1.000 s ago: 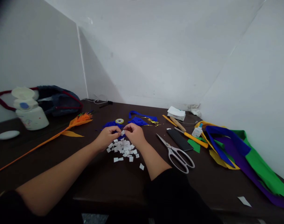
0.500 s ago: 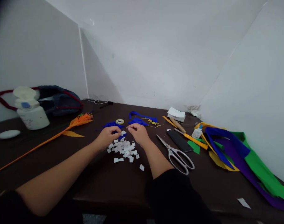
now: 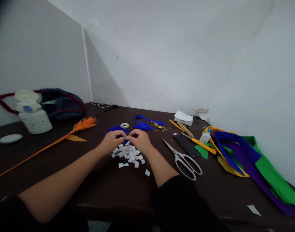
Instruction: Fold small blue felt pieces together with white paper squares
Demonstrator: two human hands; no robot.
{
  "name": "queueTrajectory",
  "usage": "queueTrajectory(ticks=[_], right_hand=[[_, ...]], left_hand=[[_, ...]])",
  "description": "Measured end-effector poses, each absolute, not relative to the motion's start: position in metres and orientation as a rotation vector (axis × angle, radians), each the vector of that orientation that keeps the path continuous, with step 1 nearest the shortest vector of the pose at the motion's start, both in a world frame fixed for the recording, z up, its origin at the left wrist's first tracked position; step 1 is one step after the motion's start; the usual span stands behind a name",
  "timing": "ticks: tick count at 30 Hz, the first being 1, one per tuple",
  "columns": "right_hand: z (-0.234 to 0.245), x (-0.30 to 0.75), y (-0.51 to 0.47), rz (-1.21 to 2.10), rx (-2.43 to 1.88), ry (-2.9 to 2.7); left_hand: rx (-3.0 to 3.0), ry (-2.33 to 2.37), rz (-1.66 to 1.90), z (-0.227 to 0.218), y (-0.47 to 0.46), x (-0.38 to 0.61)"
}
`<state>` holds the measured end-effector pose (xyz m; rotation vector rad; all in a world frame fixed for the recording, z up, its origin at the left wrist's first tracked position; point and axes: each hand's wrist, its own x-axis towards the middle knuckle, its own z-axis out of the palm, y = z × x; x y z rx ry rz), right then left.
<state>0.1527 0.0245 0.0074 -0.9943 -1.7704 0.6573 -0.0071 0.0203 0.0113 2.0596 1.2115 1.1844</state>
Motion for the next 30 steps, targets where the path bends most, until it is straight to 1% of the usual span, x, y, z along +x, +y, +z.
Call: queueTrajectory(ticks=[8, 14, 17, 21, 27, 30], right_hand=[[0.009, 0.154, 0.024, 0.638, -0.953, -1.708], [0.008, 0.147, 0.021, 0.566, -1.009, -1.744], [0.007, 0.145, 0.021, 0.569, -0.983, -1.710], [0.008, 0.144, 0.020, 0.563, -0.922, -1.728], [0.013, 0.148, 0.015, 0.294, -0.747, -1.935], [0.011, 0.149, 0.016, 0.171, -0.766, -1.976]], left_hand=[[1.918, 1.180, 1.257, 0.008, 0.022, -0.007], [1.726, 1.033, 1.172, 0.004, 0.024, -0.006], [1.630, 0.914, 1.155, 0.004, 0.024, -0.005], [1.553, 0.881, 1.147, 0.006, 0.024, -0.004], [1.416, 0.814, 1.117, 0.007, 0.025, -0.005], [1.392, 0.800, 1.098, 0.008, 0.024, -0.006]])
